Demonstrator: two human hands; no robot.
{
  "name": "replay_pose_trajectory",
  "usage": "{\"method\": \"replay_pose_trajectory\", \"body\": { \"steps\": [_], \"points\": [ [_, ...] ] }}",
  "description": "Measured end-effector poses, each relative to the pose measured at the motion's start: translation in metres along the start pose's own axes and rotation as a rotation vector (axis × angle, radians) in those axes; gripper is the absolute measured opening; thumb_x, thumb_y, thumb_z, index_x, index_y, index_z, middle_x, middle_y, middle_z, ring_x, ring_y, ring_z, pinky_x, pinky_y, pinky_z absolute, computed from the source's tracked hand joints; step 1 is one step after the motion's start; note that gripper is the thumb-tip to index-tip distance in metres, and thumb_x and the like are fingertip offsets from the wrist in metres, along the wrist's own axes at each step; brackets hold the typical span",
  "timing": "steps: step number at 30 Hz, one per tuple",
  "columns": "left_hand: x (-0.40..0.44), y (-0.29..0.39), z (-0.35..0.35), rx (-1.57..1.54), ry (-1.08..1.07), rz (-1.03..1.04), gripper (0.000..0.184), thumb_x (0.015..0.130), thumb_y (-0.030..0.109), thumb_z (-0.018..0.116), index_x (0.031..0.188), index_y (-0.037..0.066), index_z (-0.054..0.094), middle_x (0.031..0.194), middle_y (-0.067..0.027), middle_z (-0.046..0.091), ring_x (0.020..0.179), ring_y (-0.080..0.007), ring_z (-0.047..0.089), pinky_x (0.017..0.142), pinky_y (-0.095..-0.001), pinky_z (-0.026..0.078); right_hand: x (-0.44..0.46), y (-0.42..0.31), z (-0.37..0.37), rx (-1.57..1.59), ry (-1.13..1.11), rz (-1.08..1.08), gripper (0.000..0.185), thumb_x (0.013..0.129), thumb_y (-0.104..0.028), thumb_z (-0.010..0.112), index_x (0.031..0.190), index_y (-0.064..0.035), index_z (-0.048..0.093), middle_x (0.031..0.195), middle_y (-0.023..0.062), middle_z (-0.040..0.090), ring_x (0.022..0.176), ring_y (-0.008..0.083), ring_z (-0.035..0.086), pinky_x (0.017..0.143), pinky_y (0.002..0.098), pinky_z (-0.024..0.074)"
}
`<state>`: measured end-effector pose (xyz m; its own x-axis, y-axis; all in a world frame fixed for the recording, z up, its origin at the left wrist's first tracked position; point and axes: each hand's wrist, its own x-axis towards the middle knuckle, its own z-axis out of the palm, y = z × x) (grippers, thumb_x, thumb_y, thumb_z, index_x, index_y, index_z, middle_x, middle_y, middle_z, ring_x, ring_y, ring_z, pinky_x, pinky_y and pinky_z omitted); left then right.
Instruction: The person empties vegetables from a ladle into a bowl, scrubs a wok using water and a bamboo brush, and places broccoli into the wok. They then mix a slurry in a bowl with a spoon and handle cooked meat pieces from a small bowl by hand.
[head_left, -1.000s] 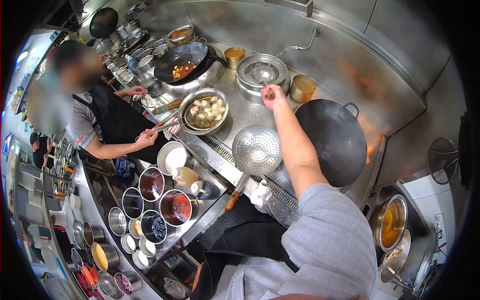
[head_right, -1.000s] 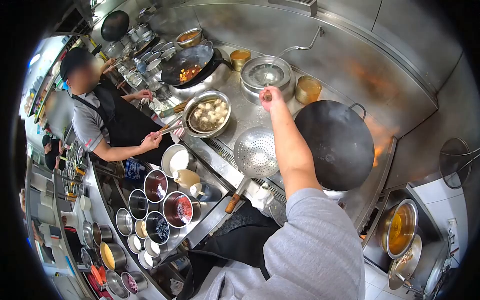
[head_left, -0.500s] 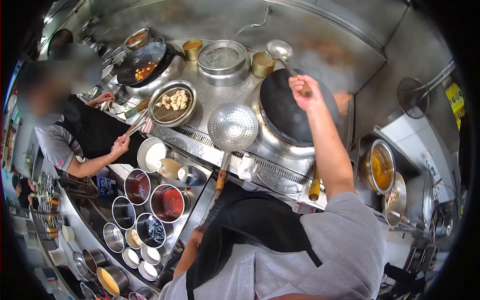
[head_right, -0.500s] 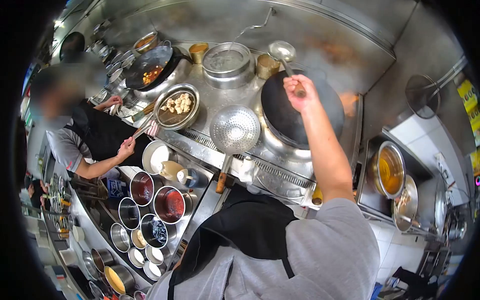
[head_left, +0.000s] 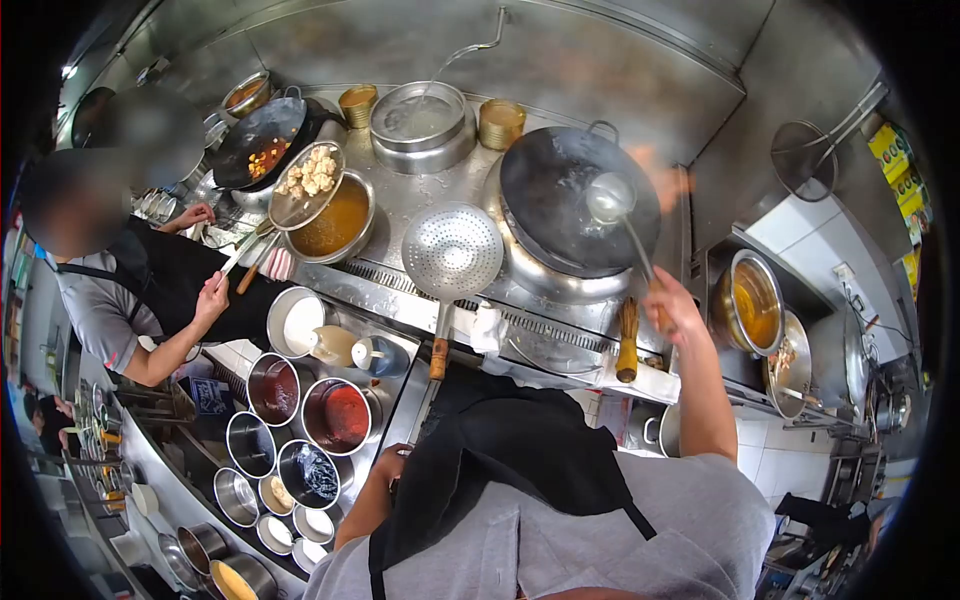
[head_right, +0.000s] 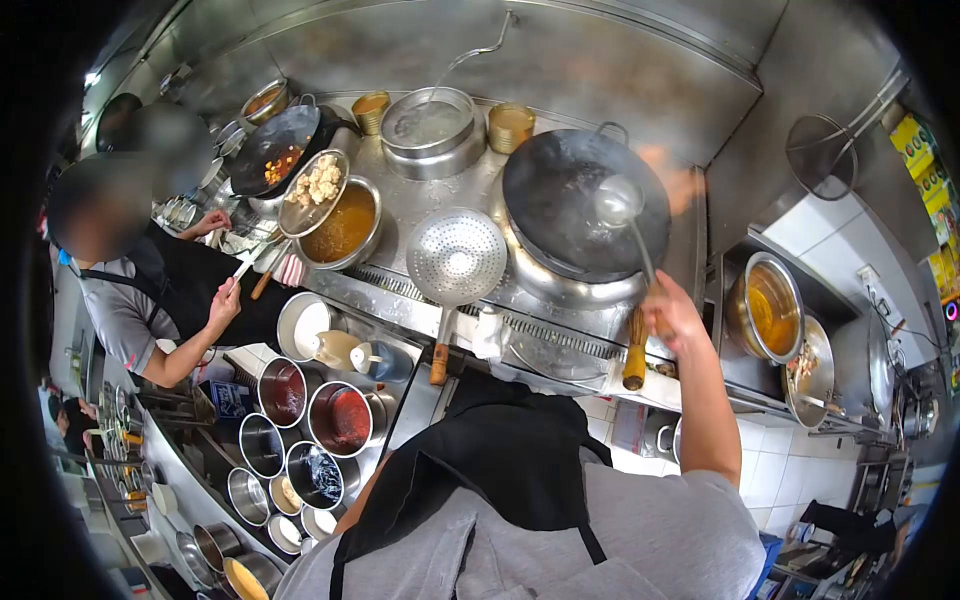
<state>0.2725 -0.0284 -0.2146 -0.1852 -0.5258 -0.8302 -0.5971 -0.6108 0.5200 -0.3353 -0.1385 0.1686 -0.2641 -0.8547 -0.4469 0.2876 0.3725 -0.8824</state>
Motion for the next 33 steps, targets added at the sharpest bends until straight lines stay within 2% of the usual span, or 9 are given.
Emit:
{"method": "replay_pose_trajectory", "body": {
  "steps": [5, 8, 12, 15, 18, 19, 21, 24, 33],
  "points": [
    [-0.021, -0.009, 0.001, -0.057, 0.041, -0.076, 0.034, 0.082, 0.01, 0.064, 0.114, 0.003, 0.06, 0.094, -0.0101, 0.066, 0.084, -0.0177, 0.063, 0.074, -0.0296, 0.05, 0.03, -0.01, -0.001, -0.833, 0.158, -0.147, 0.084, 0.076, 0.001, 0.049, 0.15, -0.0148, 0.012, 0.077, 0.0084, 0.058, 0.05, 0.015, 0.052, 0.042, 0.0297, 0.0415],
    [-0.028, -0.005, 0.01, -0.114, 0.079, -0.103, 0.034, 0.082, 0.01, 0.064, 0.115, 0.002, 0.059, 0.095, -0.0099, 0.066, 0.085, -0.0175, 0.063, 0.075, -0.0295, 0.05, 0.083, -0.031, 0.032, -0.996, 0.198, -0.56, 0.081, 0.076, -0.003, 0.048, 0.149, -0.0171, 0.012, 0.121, 0.0299, 0.054, 0.108, 0.044, 0.055, 0.09, 0.0417, 0.0439],
    [-0.023, 0.021, 0.03, -0.196, 0.146, -0.062, 0.034, 0.083, 0.01, 0.064, 0.115, 0.001, 0.058, 0.097, -0.0098, 0.066, 0.086, -0.0172, 0.063, 0.075, -0.0293, 0.05, 0.171, -0.064, 0.131, -0.733, -0.024, -0.223, 0.085, 0.076, -0.003, 0.052, 0.148, -0.0202, 0.013, 0.119, 0.0267, 0.056, 0.101, 0.0406, 0.06, 0.086, 0.0421, 0.0474],
    [-0.005, 0.037, 0.051, -0.246, 0.21, 0.048, 0.034, 0.083, 0.009, 0.064, 0.116, 0.001, 0.058, 0.099, -0.0096, 0.066, 0.087, -0.017, 0.063, 0.076, -0.0291, 0.05, 0.316, -0.035, 0.197, -0.805, -0.019, -0.649, 0.082, 0.075, 0.003, 0.052, 0.146, -0.026, 0.024, 0.096, 0.0169, 0.062, 0.062, 0.0244, 0.06, 0.055, 0.0369, 0.0488],
    [0.014, 0.035, 0.074, -0.375, 0.309, 0.305, 0.031, 0.085, 0.008, 0.06, 0.116, 0.001, 0.058, 0.094, -0.008, 0.066, 0.084, -0.0157, 0.062, 0.073, -0.0282, 0.05, 0.392, -0.022, 0.277, -1.042, -0.024, -0.576, 0.076, 0.077, -0.003, 0.048, 0.147, -0.0151, 0.021, 0.12, 0.0211, 0.057, 0.099, 0.0309, 0.062, 0.071, 0.0421, 0.0525],
    [0.0, 0.055, 0.074, -0.294, 0.329, 0.351, 0.028, 0.087, 0.008, 0.057, 0.115, 0.002, 0.058, 0.095, -0.0073, 0.067, 0.083, -0.016, 0.063, 0.073, -0.0276, 0.05, 0.361, -0.05, 0.302, -0.842, -0.157, -0.219, 0.079, 0.076, -0.003, 0.049, 0.148, -0.0141, 0.018, 0.121, 0.0224, 0.056, 0.101, 0.0335, 0.061, 0.071, 0.044, 0.0522],
    [-0.008, 0.056, 0.077, -0.215, 0.355, 0.387, 0.026, 0.09, 0.008, 0.054, 0.114, 0.002, 0.058, 0.095, -0.0065, 0.067, 0.082, -0.0163, 0.063, 0.072, -0.027, 0.051, 0.425, -0.022, 0.342, -0.702, -0.057, -0.375, 0.061, 0.075, -0.003, 0.051, 0.134, 0.0005, 0.037, 0.105, 0.023, 0.06, 0.077, 0.0306, 0.064, 0.059, 0.0409, 0.0522],
    [-0.018, 0.021, 0.105, -0.314, 0.416, 0.286, 0.023, 0.09, 0.011, 0.056, 0.11, 0.002, 0.061, 0.097, -0.0067, 0.068, 0.082, -0.0158, 0.063, 0.073, -0.0287, 0.051, 0.409, -0.056, 0.362, 0.666, -0.507, 0.298, 0.013, 0.073, -0.001, 0.052, 0.067, -0.0044, 0.04, 0.066, 0.0093, 0.046, 0.05, 0.0148, 0.047, 0.043, 0.0249, 0.0429],
    [-0.093, -0.033, 0.112, -0.365, 0.388, -0.093, 0.025, 0.087, 0.007, 0.055, 0.112, 0.002, 0.059, 0.096, -0.0075, 0.068, 0.079, -0.0155, 0.063, 0.068, -0.0279, 0.049, 0.341, -0.089, 0.3, 1.029, -0.781, 0.241, 0.01, 0.078, 0.001, 0.048, 0.076, 0.0016, 0.039, 0.069, 0.0059, 0.044, 0.053, 0.0126, 0.049, 0.048, 0.0215, 0.0439]
  ]
}}
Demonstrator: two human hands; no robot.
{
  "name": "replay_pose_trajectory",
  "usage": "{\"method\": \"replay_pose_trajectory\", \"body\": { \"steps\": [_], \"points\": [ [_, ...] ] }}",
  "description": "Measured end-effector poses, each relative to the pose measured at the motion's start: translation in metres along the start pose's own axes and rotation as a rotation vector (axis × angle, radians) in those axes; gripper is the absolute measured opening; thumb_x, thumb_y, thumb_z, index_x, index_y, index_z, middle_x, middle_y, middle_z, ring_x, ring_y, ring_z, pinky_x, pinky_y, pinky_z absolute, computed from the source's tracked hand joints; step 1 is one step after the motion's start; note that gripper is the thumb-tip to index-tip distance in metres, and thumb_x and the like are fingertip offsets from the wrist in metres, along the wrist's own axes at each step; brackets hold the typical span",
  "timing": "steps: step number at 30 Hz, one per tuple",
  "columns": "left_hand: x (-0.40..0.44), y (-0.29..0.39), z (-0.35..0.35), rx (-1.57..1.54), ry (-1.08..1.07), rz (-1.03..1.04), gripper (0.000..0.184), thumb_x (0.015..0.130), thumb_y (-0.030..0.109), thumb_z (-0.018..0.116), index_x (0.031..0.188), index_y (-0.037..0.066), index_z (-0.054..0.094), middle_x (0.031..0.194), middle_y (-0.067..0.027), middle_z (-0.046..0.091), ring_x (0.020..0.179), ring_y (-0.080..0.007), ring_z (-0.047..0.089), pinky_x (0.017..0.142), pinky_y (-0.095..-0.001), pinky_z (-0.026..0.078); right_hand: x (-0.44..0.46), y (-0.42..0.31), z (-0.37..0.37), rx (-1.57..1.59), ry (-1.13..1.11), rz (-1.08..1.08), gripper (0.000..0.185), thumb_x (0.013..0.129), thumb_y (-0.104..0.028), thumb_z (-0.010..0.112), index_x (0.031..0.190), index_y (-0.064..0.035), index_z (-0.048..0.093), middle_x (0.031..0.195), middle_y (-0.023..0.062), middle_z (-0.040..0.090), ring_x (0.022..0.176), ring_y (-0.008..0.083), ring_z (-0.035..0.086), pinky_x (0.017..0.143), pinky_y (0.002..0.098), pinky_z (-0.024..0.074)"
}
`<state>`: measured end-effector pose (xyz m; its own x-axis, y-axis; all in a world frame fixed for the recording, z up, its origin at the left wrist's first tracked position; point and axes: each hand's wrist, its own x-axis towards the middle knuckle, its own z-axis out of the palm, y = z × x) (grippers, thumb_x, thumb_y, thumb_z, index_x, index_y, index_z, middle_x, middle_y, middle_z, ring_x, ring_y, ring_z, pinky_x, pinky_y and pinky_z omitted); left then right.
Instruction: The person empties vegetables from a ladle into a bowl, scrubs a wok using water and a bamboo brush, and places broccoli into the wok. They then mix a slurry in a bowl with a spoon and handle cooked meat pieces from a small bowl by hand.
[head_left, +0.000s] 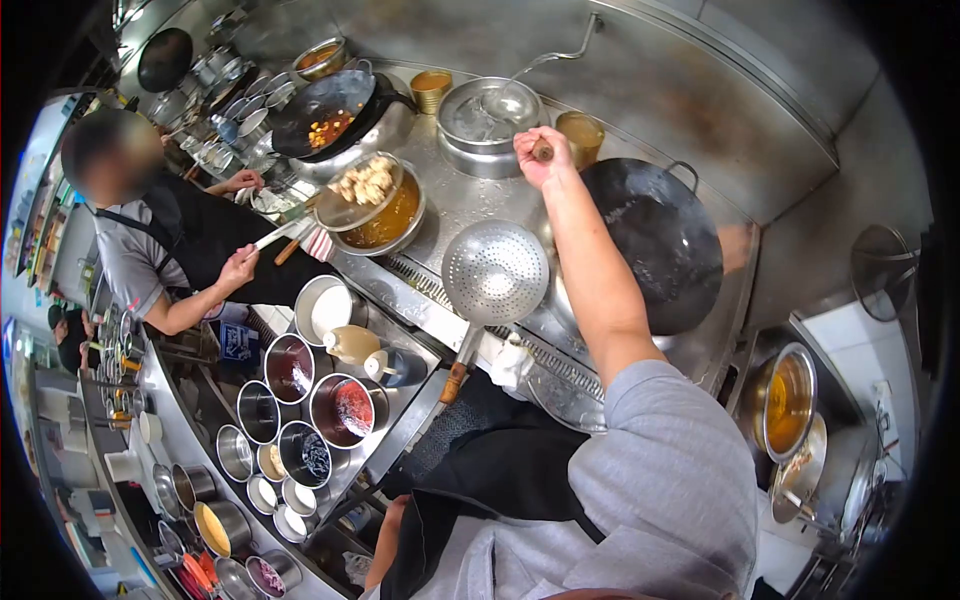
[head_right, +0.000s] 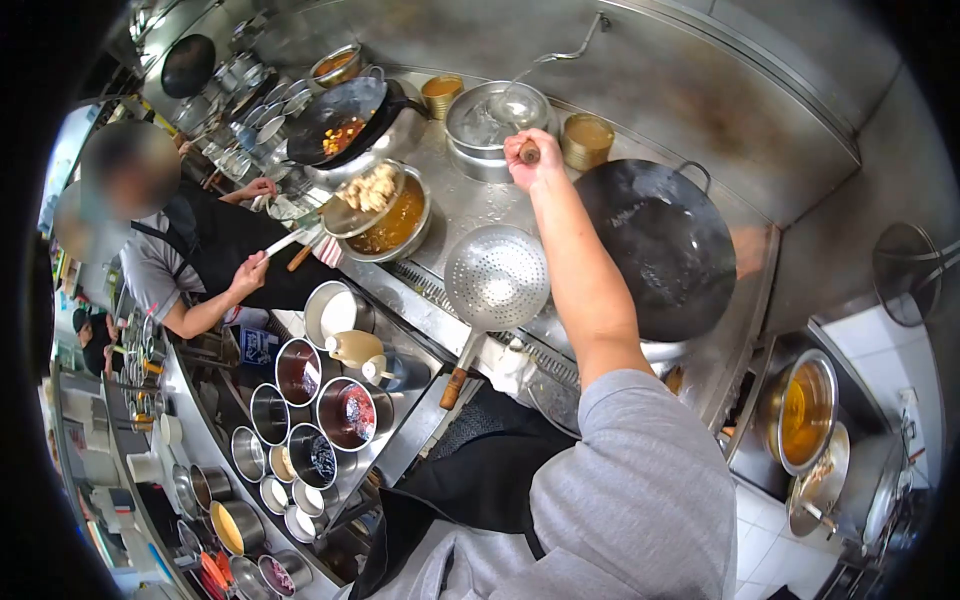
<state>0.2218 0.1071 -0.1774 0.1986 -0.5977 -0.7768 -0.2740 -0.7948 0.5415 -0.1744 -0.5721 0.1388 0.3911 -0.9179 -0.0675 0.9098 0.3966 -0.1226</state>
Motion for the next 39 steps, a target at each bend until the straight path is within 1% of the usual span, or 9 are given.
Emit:
{"method": "replay_pose_trajectory", "body": {
  "steps": [14, 22, 24, 25, 30, 33, 36, 38, 39],
  "points": [
    [0.093, 0.083, -0.026, 0.11, -0.268, 0.074, 0.03, 0.084, 0.001, 0.052, 0.114, 0.002, 0.057, 0.094, -0.0087, 0.067, 0.075, -0.0149, 0.061, 0.061, -0.0268, 0.047, -0.302, -0.042, 0.026, -0.308, 0.235, -0.166, 0.006, 0.082, 0.001, 0.051, 0.082, 0.001, 0.045, 0.077, 0.0084, 0.046, 0.058, 0.0124, 0.048, 0.048, 0.0214, 0.0442],
    [0.091, 0.106, -0.025, 0.108, -0.299, -0.007, 0.034, 0.082, -0.002, 0.051, 0.115, 0.002, 0.056, 0.093, -0.0094, 0.067, 0.072, -0.0145, 0.061, 0.057, -0.0261, 0.045, -0.419, -0.022, 0.022, -0.755, 0.651, -0.165, 0.061, 0.079, 0.003, 0.051, 0.136, -0.0086, 0.033, 0.072, 0.0063, 0.047, 0.052, 0.0116, 0.048, 0.041, 0.0214, 0.0392],
    [0.084, 0.105, -0.027, 0.089, -0.287, -0.044, 0.035, 0.082, -0.003, 0.051, 0.116, 0.002, 0.055, 0.093, -0.0096, 0.067, 0.071, -0.0144, 0.061, 0.056, -0.026, 0.045, -0.426, -0.018, 0.021, -1.438, 0.827, -0.117, 0.075, 0.076, 0.004, 0.05, 0.145, -0.0111, 0.024, 0.069, 0.0049, 0.047, 0.047, 0.0125, 0.047, 0.041, 0.026, 0.0398],
    [0.079, 0.107, -0.027, 0.075, -0.277, -0.062, 0.035, 0.081, -0.003, 0.05, 0.116, 0.002, 0.055, 0.092, -0.0097, 0.067, 0.071, -0.0144, 0.061, 0.056, -0.0259, 0.044, -0.423, -0.021, 0.014, -1.72, 0.821, -0.124, 0.085, 0.074, 0.004, 0.049, 0.149, -0.0187, 0.018, 0.066, 0.0039, 0.047, 0.045, 0.013, 0.046, 0.042, 0.029, 0.0391],
    [0.052, 0.127, -0.022, -0.043, -0.202, -0.12, 0.037, 0.08, -0.006, 0.05, 0.117, 0.002, 0.054, 0.092, -0.0101, 0.067, 0.069, -0.0142, 0.06, 0.053, -0.0255, 0.043, -0.334, -0.047, 0.0, -2.183, 0.776, -0.268, 0.082, 0.076, 0.003, 0.049, 0.148, -0.0244, 0.021, 0.075, 0.0098, 0.057, 0.047, 0.0159, 0.049, 0.045, 0.0319, 0.0429],
    [0.032, 0.153, -0.011, -0.113, -0.145, -0.125, 0.039, 0.08, -0.007, 0.049, 0.117, 0.002, 0.054, 0.091, -0.0104, 0.066, 0.068, -0.014, 0.06, 0.052, -0.0252, 0.043, -0.234, -0.058, -0.028, -2.038, 0.475, -0.392, 0.081, 0.076, 0.001, 0.052, 0.148, -0.024, 0.022, 0.082, 0.0155, 0.06, 0.05, 0.0205, 0.053, 0.05, 0.034, 0.0465],
    [0.019, 0.17, 0.002, -0.112, -0.048, -0.112, 0.043, 0.079, -0.008, 0.046, 0.12, 0.003, 0.052, 0.091, -0.011, 0.067, 0.067, -0.0139, 0.06, 0.048, -0.0239, 0.04, -0.108, -0.054, -0.084, -2.298, 0.283, -0.688, 0.081, 0.076, -0.001, 0.053, 0.148, -0.0213, 0.021, 0.094, 0.0217, 0.062, 0.062, 0.0286, 0.062, 0.054, 0.0386, 0.0482],
    [0.016, 0.166, 0.01, -0.212, -0.071, -0.027, 0.044, 0.08, -0.007, 0.046, 0.122, 0.004, 0.05, 0.092, -0.0117, 0.067, 0.07, -0.0156, 0.062, 0.053, -0.025, 0.045, -0.059, -0.024, -0.031, -2.262, 0.55, 0.028, 0.081, 0.077, -0.004, 0.051, 0.148, -0.0188, 0.015, 0.112, 0.025, 0.06, 0.098, 0.0331, 0.063, 0.081, 0.0407, 0.0492],
    [0.011, 0.163, 0.014, -0.222, -0.055, -0.032, 0.044, 0.08, -0.007, 0.046, 0.122, 0.004, 0.05, 0.092, -0.0117, 0.067, 0.07, -0.0156, 0.062, 0.053, -0.025, 0.045, -0.033, -0.009, -0.03, -2.233, 0.592, 0.034, 0.073, 0.077, -0.003, 0.051, 0.145, -0.0141, 0.024, 0.102, 0.0224, 0.063, 0.086, 0.0321, 0.064, 0.071, 0.042, 0.0498]
  ]
}}
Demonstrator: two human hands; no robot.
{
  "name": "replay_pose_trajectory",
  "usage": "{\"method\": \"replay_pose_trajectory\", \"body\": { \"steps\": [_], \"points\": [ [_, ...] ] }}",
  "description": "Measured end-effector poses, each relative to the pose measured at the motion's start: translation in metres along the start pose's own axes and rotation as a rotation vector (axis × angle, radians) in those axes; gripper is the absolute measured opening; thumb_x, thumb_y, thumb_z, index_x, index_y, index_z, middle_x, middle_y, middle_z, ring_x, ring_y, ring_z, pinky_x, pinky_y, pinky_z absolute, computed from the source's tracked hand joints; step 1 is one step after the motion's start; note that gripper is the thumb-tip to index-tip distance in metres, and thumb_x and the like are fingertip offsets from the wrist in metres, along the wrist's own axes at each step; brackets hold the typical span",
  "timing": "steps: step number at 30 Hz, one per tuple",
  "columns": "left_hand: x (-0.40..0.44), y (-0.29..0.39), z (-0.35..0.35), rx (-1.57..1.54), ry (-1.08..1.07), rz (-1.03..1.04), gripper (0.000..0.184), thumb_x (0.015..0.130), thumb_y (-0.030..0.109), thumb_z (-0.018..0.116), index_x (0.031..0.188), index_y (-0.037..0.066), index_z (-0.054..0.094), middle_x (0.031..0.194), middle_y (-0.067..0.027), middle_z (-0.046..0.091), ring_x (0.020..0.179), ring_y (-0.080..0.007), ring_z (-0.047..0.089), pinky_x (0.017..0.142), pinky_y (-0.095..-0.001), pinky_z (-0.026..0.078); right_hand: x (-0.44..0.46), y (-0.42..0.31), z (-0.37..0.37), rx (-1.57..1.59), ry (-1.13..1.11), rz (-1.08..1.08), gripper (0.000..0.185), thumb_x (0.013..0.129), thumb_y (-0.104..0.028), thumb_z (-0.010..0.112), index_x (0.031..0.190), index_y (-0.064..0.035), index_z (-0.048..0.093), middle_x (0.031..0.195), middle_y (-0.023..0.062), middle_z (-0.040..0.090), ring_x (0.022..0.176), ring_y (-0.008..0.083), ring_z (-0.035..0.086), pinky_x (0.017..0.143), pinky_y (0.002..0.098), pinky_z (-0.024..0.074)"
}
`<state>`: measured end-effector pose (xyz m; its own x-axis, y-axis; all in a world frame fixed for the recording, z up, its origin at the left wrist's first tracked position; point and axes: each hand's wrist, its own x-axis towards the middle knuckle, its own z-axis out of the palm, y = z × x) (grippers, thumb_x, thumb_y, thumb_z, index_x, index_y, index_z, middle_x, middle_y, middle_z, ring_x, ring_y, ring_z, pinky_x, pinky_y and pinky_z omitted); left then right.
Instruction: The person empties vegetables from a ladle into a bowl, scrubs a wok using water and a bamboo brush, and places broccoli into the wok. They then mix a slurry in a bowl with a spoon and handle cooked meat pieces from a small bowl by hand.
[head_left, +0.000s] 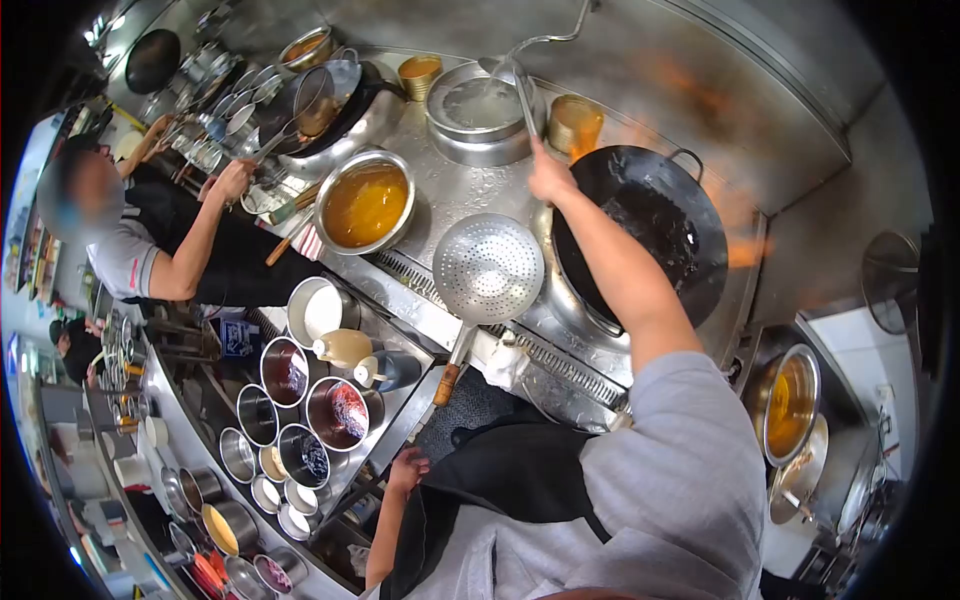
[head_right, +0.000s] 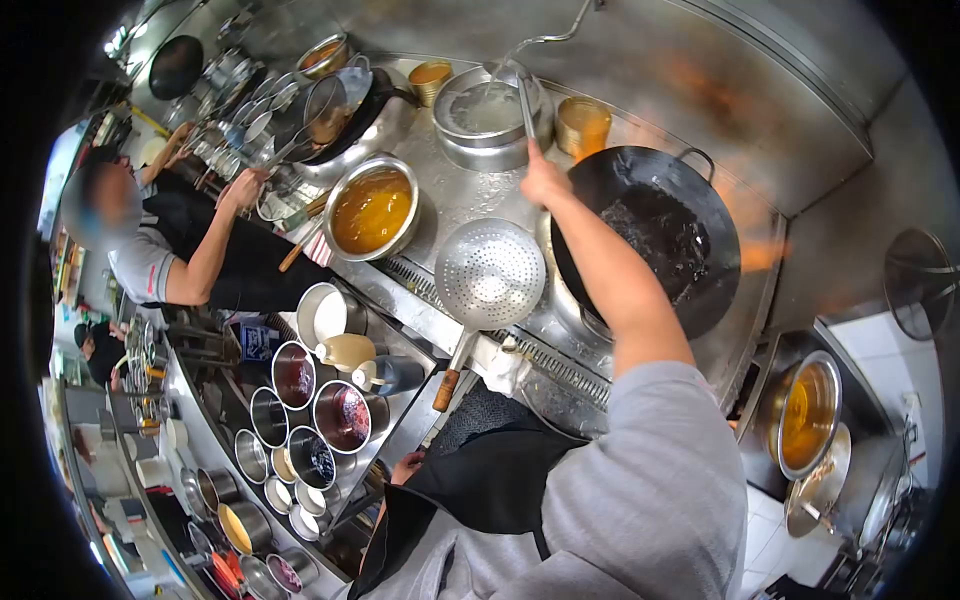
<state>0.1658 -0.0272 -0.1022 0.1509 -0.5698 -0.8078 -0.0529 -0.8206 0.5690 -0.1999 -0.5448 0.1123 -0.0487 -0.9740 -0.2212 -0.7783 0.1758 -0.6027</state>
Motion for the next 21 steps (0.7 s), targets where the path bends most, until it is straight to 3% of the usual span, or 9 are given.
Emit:
{"method": "replay_pose_trajectory", "body": {
  "steps": [2, 4, 5, 6, 7, 8, 12, 15, 21],
  "points": [
    [-0.011, -0.009, 0.006, -0.021, 0.011, 0.114, 0.042, 0.08, -0.004, 0.051, 0.122, 0.002, 0.051, 0.098, -0.0124, 0.066, 0.076, -0.0171, 0.064, 0.062, -0.0275, 0.05, 0.047, -0.019, 0.026, 0.026, -0.005, 0.021, 0.066, 0.077, -0.002, 0.051, 0.141, -0.0094, 0.033, 0.093, 0.0197, 0.065, 0.073, 0.031, 0.065, 0.061, 0.0434, 0.0505],
    [-0.001, -0.065, 0.001, 0.008, 0.034, 0.146, 0.04, 0.08, -0.002, 0.054, 0.121, 0.0, 0.051, 0.099, -0.0122, 0.066, 0.078, -0.0175, 0.064, 0.067, -0.028, 0.05, 0.095, -0.037, 0.048, 0.783, -0.212, 0.106, 0.041, 0.073, 0.003, 0.049, 0.114, 0.0022, 0.048, 0.067, 0.0154, 0.055, 0.047, 0.0257, 0.052, 0.044, 0.0385, 0.0446],
    [0.008, -0.102, 0.0, 0.044, 0.036, 0.177, 0.039, 0.081, 0.001, 0.056, 0.12, -0.002, 0.052, 0.099, -0.0121, 0.065, 0.081, -0.0179, 0.064, 0.072, -0.0285, 0.051, 0.107, -0.042, 0.05, 1.23, -0.294, 0.09, 0.009, 0.071, 0.004, 0.052, 0.078, 0.0011, 0.047, 0.062, 0.008, 0.045, 0.048, 0.0191, 0.047, 0.04, 0.0326, 0.0412],
    [0.025, -0.147, -0.01, -0.213, -0.021, 0.224, 0.039, 0.079, 0.003, 0.062, 0.116, -0.006, 0.053, 0.092, -0.011, 0.066, 0.08, -0.0173, 0.064, 0.076, -0.0271, 0.05, 0.114, -0.045, 0.041, 1.627, -0.368, 0.201, 0.008, 0.071, 0.004, 0.052, 0.072, 0.0001, 0.045, 0.062, 0.0076, 0.044, 0.05, 0.0187, 0.047, 0.041, 0.0302, 0.0413],
    [0.019, -0.162, -0.01, -0.089, 0.024, 0.207, 0.039, 0.079, 0.003, 0.062, 0.116, -0.005, 0.053, 0.092, -0.0108, 0.066, 0.08, -0.0171, 0.064, 0.075, -0.0272, 0.05, 0.117, -0.048, 0.03, 2.02, -0.438, 0.324, 0.011, 0.071, 0.005, 0.052, 0.067, -0.001, 0.044, 0.062, 0.0072, 0.044, 0.051, 0.0183, 0.048, 0.041, 0.0278, 0.0415],
    [0.004, -0.16, -0.009, 0.02, 0.072, 0.144, 0.039, 0.079, 0.003, 0.061, 0.116, -0.005, 0.053, 0.091, -0.0106, 0.066, 0.079, -0.017, 0.063, 0.074, -0.0273, 0.05, 0.106, -0.052, 0.026, 2.141, -0.386, 0.258, 0.014, 0.073, 0.004, 0.05, 0.065, -0.0018, 0.04, 0.062, 0.006, 0.042, 0.052, 0.0173, 0.047, 0.043, 0.0245, 0.0417],
    [-0.022, -0.166, -0.018, 0.106, 0.1, 0.031, 0.037, 0.079, 0.001, 0.059, 0.116, -0.003, 0.054, 0.089, -0.0096, 0.065, 0.076, -0.0164, 0.062, 0.07, -0.0276, 0.05, 0.074, -0.042, 0.024, 2.22, -0.495, -0.002, 0.014, 0.075, 0.004, 0.05, 0.066, -0.0011, 0.04, 0.064, 0.006, 0.043, 0.054, 0.014, 0.047, 0.047, 0.0231, 0.0439],
    [-0.014, -0.168, -0.032, 0.146, 0.066, 0.027, 0.037, 0.079, 0.0, 0.057, 0.116, -0.001, 0.054, 0.087, -0.0089, 0.065, 0.073, -0.016, 0.062, 0.067, -0.0279, 0.049, 0.021, -0.033, -0.012, 2.283, -0.615, 0.014, 0.008, 0.075, 0.0, 0.049, 0.073, -0.0007, 0.041, 0.064, 0.0056, 0.044, 0.055, 0.0153, 0.049, 0.047, 0.025, 0.0434],
    [0.031, -0.144, -0.061, 0.229, -0.076, 0.088, 0.037, 0.079, -0.002, 0.053, 0.116, 0.003, 0.055, 0.083, -0.0075, 0.065, 0.069, -0.0152, 0.06, 0.062, -0.0283, 0.049, -0.106, 0.005, -0.069, 2.165, -0.428, -0.048, 0.01, 0.077, -0.002, 0.051, 0.077, -0.0003, 0.042, 0.069, 0.0054, 0.045, 0.056, 0.0128, 0.048, 0.049, 0.0243, 0.0435]
  ]
}}
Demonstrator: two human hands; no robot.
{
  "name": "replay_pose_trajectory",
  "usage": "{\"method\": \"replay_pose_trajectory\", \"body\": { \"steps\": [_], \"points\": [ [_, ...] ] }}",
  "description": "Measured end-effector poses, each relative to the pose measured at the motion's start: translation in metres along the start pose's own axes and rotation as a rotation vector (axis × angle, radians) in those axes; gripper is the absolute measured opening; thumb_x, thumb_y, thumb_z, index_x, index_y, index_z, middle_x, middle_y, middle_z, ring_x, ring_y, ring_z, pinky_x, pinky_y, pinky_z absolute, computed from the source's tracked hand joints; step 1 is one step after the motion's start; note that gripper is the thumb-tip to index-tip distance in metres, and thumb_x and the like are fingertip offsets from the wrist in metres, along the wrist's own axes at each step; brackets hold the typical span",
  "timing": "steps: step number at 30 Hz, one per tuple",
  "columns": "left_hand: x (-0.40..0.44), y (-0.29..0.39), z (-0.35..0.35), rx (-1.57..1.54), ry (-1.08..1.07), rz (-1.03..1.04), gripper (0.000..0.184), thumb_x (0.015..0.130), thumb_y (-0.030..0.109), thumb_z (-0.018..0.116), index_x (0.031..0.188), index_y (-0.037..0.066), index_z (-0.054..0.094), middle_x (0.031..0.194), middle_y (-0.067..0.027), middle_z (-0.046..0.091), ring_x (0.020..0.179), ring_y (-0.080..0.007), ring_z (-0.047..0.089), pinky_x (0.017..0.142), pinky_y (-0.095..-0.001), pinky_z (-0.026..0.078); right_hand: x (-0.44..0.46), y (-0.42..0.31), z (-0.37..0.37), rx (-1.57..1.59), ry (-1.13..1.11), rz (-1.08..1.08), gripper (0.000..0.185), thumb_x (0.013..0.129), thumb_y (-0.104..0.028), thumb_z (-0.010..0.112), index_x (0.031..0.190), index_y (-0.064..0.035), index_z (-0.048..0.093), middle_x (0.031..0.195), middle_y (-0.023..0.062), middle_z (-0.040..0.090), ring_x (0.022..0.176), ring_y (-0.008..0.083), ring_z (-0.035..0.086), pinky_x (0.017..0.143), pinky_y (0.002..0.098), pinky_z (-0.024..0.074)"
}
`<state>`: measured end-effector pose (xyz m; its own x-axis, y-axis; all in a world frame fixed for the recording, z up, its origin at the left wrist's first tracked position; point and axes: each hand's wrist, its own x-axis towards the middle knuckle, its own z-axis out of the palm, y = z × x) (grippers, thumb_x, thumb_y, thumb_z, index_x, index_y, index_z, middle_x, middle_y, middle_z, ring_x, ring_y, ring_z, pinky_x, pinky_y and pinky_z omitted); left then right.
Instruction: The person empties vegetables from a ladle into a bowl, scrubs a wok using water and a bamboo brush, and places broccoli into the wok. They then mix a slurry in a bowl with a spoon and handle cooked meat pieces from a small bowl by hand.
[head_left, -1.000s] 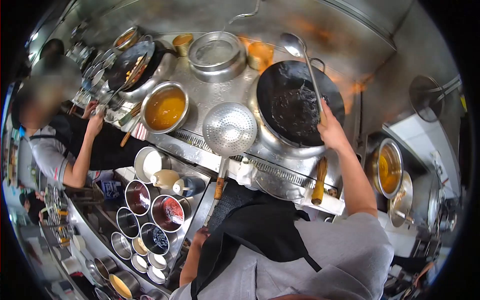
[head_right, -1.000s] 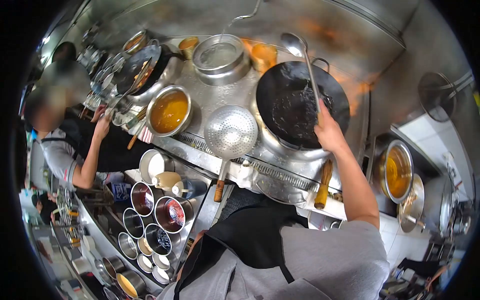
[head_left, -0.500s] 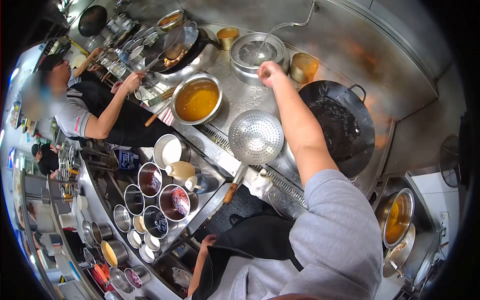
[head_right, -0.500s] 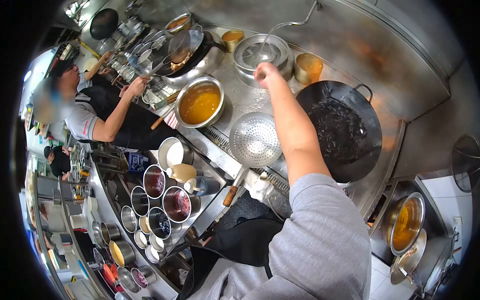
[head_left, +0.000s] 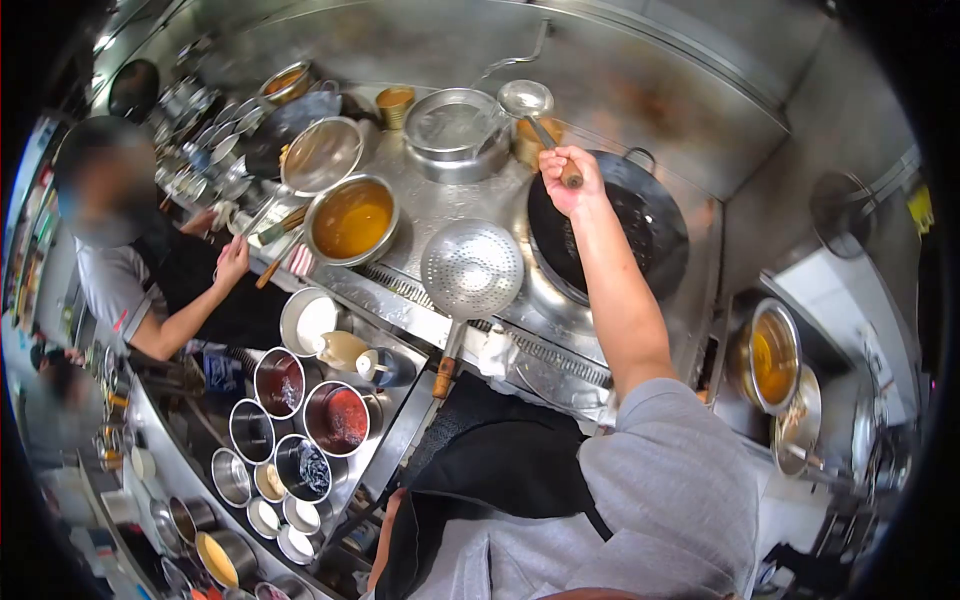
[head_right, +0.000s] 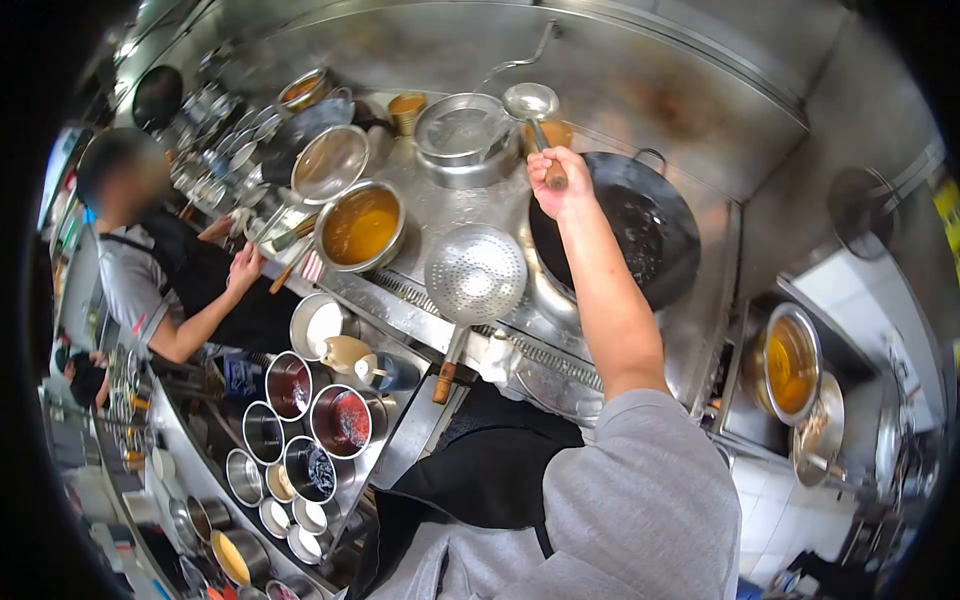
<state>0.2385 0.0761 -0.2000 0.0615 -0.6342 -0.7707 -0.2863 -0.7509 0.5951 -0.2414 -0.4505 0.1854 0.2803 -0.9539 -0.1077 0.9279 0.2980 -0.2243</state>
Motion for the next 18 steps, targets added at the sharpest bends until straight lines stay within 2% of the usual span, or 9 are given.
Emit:
{"method": "replay_pose_trajectory", "body": {
  "steps": [4, 7, 8, 11, 12, 14, 15, 17, 18],
  "points": [
    [0.033, 0.009, -0.019, 0.08, -0.136, 0.04, 0.037, 0.079, -0.004, 0.051, 0.116, 0.005, 0.055, 0.081, -0.0066, 0.064, 0.066, -0.0147, 0.059, 0.058, -0.0286, 0.049, -0.094, -0.007, 0.008, -0.128, 0.004, -0.106, 0.01, 0.078, -0.003, 0.051, 0.078, -0.0008, 0.041, 0.071, 0.0058, 0.045, 0.056, 0.0122, 0.049, 0.048, 0.0233, 0.0459],
    [0.048, 0.014, -0.03, 0.152, -0.236, -0.005, 0.038, 0.079, -0.005, 0.049, 0.115, 0.007, 0.056, 0.079, -0.0059, 0.064, 0.063, -0.0143, 0.059, 0.055, -0.0289, 0.049, -0.149, -0.012, 0.002, -0.121, 0.266, -0.027, 0.01, 0.078, -0.003, 0.051, 0.071, -0.003, 0.043, 0.068, 0.006, 0.046, 0.053, 0.013, 0.05, 0.045, 0.0215, 0.0458],
    [0.049, 0.015, -0.034, 0.174, -0.258, -0.036, 0.039, 0.079, -0.005, 0.049, 0.115, 0.007, 0.056, 0.079, -0.0057, 0.064, 0.062, -0.0141, 0.058, 0.054, -0.029, 0.049, -0.166, -0.012, -0.005, -0.127, 0.281, -0.058, 0.01, 0.078, -0.003, 0.051, 0.071, -0.003, 0.043, 0.068, 0.006, 0.046, 0.053, 0.013, 0.05, 0.045, 0.0215, 0.0458],
    [0.061, 0.028, -0.039, 0.239, -0.298, -0.1, 0.04, 0.079, -0.006, 0.047, 0.115, 0.009, 0.056, 0.077, -0.005, 0.064, 0.06, -0.0137, 0.058, 0.051, -0.0292, 0.049, -0.208, -0.012, -0.03, -0.361, 0.514, -0.066, 0.018, 0.074, 0.0, 0.052, 0.06, -0.0056, 0.042, 0.062, 0.0063, 0.045, 0.049, 0.0141, 0.05, 0.04, 0.0247, 0.046],
    [0.065, 0.031, -0.041, 0.258, -0.301, -0.115, 0.041, 0.079, -0.006, 0.046, 0.115, 0.009, 0.056, 0.076, -0.0047, 0.064, 0.059, -0.0136, 0.057, 0.05, -0.0293, 0.049, -0.228, -0.002, -0.034, -0.52, 0.538, -0.127, 0.007, 0.074, 0.002, 0.051, 0.073, -0.0032, 0.047, 0.062, 0.0062, 0.046, 0.048, 0.0156, 0.05, 0.039, 0.0256, 0.0434],
    [0.064, 0.042, -0.042, 0.29, -0.305, -0.133, 0.042, 0.079, -0.007, 0.045, 0.115, 0.011, 0.056, 0.075, -0.0043, 0.063, 0.058, -0.0133, 0.057, 0.048, -0.0294, 0.049, -0.263, 0.024, -0.032, -0.775, 0.675, -0.303, 0.048, 0.073, 0.003, 0.052, 0.12, -0.0021, 0.046, 0.065, 0.0054, 0.047, 0.047, 0.0122, 0.047, 0.039, 0.0257, 0.039],
    [0.062, 0.049, -0.041, 0.3, -0.308, -0.132, 0.042, 0.079, -0.008, 0.044, 0.115, 0.011, 0.057, 0.074, -0.004, 0.063, 0.057, -0.0132, 0.057, 0.047, -0.0295, 0.049, -0.28, 0.027, -0.032, -0.769, 0.676, -0.312, 0.048, 0.073, 0.003, 0.052, 0.12, -0.0021, 0.046, 0.065, 0.0054, 0.047, 0.047, 0.0122, 0.047, 0.039, 0.0257, 0.039],
    [0.053, 0.07, -0.038, 0.31, -0.333, -0.117, 0.043, 0.08, -0.007, 0.044, 0.117, 0.011, 0.056, 0.078, -0.0044, 0.065, 0.06, -0.0134, 0.059, 0.048, -0.0297, 0.049, -0.314, 0.028, -0.031, -1.167, 0.693, -0.214, 0.075, 0.073, 0.005, 0.053, 0.142, -0.0068, 0.027, 0.067, 0.0056, 0.049, 0.047, 0.0128, 0.046, 0.039, 0.0275, 0.0373],
    [0.047, 0.082, -0.037, 0.313, -0.359, -0.101, 0.043, 0.081, -0.006, 0.044, 0.118, 0.012, 0.055, 0.081, -0.0048, 0.067, 0.063, -0.0136, 0.061, 0.048, -0.03, 0.049, -0.329, 0.03, -0.026, -1.157, 0.687, -0.22, 0.075, 0.073, 0.005, 0.053, 0.142, -0.0068, 0.027, 0.067, 0.0056, 0.049, 0.047, 0.0128, 0.046, 0.039, 0.0275, 0.0373]
  ]
}}
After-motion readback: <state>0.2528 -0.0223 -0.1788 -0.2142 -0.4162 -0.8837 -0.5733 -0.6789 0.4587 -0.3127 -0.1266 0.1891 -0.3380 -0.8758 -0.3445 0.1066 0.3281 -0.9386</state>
